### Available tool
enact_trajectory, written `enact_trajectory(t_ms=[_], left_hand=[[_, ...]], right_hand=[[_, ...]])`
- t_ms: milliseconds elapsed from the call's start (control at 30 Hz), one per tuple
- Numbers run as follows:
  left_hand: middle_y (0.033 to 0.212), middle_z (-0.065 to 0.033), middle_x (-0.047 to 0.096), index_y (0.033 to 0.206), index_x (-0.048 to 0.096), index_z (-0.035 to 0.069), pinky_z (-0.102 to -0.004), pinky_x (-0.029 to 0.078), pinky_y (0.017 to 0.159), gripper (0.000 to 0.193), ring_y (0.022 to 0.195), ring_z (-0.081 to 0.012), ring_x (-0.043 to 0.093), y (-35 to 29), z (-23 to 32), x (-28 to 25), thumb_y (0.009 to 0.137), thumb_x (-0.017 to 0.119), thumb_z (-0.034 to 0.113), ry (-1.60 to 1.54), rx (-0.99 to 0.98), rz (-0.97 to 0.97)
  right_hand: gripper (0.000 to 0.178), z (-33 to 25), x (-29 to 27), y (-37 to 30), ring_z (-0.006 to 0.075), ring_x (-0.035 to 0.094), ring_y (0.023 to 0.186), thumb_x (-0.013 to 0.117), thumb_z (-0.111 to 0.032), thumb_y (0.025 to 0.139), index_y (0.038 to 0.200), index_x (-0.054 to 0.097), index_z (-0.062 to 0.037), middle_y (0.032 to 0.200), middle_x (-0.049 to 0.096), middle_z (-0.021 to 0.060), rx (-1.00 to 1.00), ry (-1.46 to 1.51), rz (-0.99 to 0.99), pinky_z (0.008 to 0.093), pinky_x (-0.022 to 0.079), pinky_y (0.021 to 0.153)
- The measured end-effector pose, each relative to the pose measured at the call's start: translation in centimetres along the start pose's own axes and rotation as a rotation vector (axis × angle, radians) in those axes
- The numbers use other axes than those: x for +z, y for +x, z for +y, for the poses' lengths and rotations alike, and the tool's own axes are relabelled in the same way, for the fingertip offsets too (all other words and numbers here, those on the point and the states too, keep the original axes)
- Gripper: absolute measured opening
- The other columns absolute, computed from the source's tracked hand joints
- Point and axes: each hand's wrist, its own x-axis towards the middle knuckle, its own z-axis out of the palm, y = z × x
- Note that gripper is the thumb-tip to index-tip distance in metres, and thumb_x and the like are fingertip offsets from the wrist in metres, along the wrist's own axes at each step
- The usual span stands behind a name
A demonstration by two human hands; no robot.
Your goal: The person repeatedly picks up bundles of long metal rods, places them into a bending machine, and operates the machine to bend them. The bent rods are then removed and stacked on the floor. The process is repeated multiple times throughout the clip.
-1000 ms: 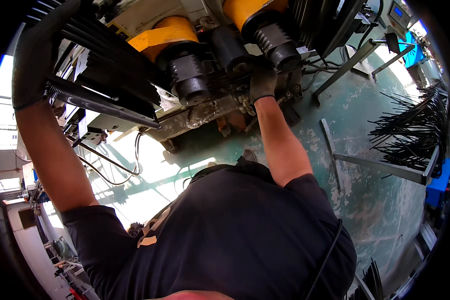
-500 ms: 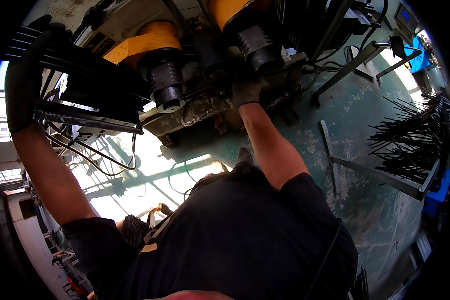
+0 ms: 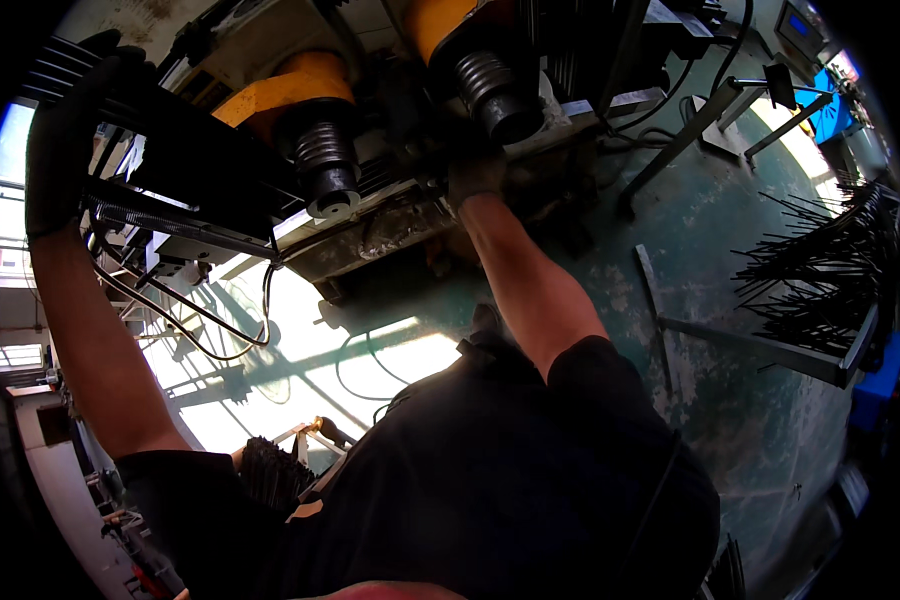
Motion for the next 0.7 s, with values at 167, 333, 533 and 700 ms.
enact_trajectory(t_ms=[167,333,533,700], left_hand=[[0.124,-0.0110,0.073,0.140,0.063,0.013,-0.0306,0.064,0.085,0.046,0.109,-0.0213,0.074,-4.3,5.0,0.2,0.097,0.060,-0.003,0.328,0.108,0.131],[0.123,-0.0161,0.069,0.142,0.054,-0.003,-0.0384,0.054,0.102,0.039,0.113,-0.0252,0.069,-14.6,11.8,1.9,0.108,0.048,0.015,-0.647,-0.241,0.426],[0.126,-0.0191,0.069,0.146,0.048,-0.007,-0.0420,0.050,0.111,0.045,0.121,-0.0300,0.066,-24.7,11.7,12.0,0.107,0.045,0.016,-1.153,-0.419,0.622],[0.126,-0.0203,0.066,0.134,0.058,-0.006,-0.0449,0.046,0.110,0.040,0.122,-0.0316,0.061,-27.4,21.7,33.4,0.098,0.051,0.011,-1.897,-0.744,0.177]], right_hand=[[0.024,-0.7,-7.0,-3.9,0.0241,0.066,0.110,0.060,-0.015,0.100,0.119,0.068,-0.0028,0.116,0.071,0.0137,0.109,0.263,0.152,0.0374,0.052,0.093],[0.023,0.0,-17.6,-13.6,0.0258,0.071,0.092,0.066,-0.018,0.096,0.109,0.070,0.0005,0.101,0.074,0.0129,0.294,0.800,0.441,0.0408,0.053,0.083],[0.017,13.5,-35.1,-26.8,0.0163,0.066,0.070,0.068,-0.018,0.100,0.105,0.067,-0.0008,0.084,0.070,0.0062,0.605,0.633,0.662,0.0338,0.053,0.066],[0.027,21.7,-54.0,-34.1,0.0229,0.069,0.071,0.071,-0.028,0.097,0.109,0.066,-0.0049,0.085,0.071,0.0090,0.543,0.066,1.110,0.0380,0.053,0.066]])
